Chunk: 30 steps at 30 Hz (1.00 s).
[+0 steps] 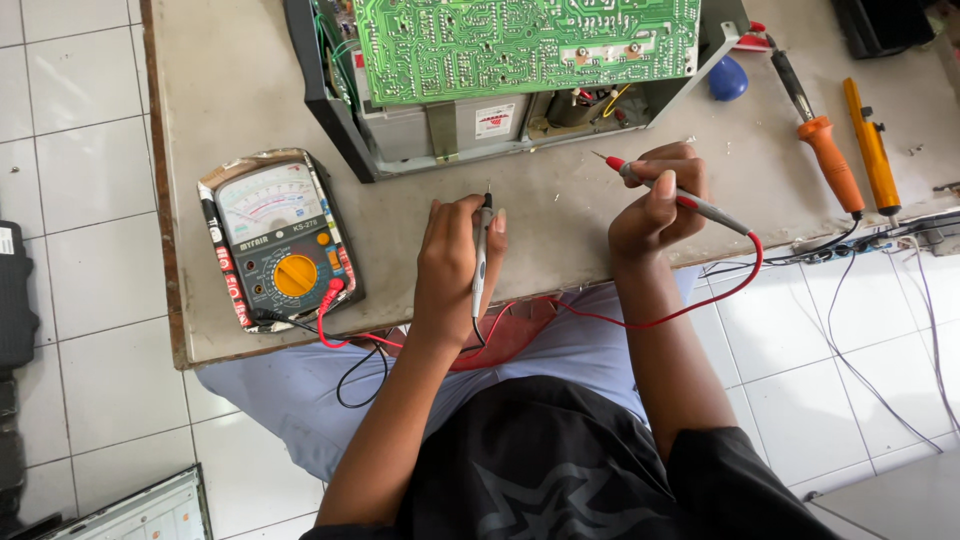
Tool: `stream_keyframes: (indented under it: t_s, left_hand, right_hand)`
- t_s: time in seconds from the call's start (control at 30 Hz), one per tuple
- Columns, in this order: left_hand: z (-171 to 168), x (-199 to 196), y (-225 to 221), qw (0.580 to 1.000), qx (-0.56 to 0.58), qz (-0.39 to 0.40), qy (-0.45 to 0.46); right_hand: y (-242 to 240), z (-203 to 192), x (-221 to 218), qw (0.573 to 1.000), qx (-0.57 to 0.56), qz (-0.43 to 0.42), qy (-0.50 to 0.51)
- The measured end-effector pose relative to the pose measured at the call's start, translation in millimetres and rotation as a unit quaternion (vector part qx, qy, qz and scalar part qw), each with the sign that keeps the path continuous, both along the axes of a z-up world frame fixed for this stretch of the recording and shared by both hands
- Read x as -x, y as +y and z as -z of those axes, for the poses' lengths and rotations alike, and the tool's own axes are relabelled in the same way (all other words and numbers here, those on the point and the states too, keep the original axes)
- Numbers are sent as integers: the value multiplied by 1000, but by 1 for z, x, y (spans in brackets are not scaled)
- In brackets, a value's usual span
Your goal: The person uses two multimeter probes to test components on a circuit board and a power supply unit, holding the probes against various points and turning the circuit board over.
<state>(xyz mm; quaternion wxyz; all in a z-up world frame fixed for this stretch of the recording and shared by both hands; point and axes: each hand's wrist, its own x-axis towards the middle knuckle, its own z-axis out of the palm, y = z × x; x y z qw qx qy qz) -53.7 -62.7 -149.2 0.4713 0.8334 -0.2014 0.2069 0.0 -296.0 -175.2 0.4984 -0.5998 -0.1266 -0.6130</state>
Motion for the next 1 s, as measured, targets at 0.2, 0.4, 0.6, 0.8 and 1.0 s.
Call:
stream_keyframes:
  t_s: [0.2,0.4,0.6,0.8,1.0]
  left_hand:
    - [1,1,-2,1000,-22,-6,-4]
    - [0,2,-3,1000,-21,-8,-8]
    - [-1,3,-1,999,-27,17,7]
    - [0,3,-1,999,-29,15,11]
    - [1,3,-2,999,-32,12,7]
  right_hand:
    - [4,-7,1,999,15,19,34]
    - [16,-31,4,992,64,-21,106]
    - [21,-36,12,983,45,-28,178]
    - [19,-31,13,982,3,-21,187]
    - [21,-34,14,982,13,-24,187]
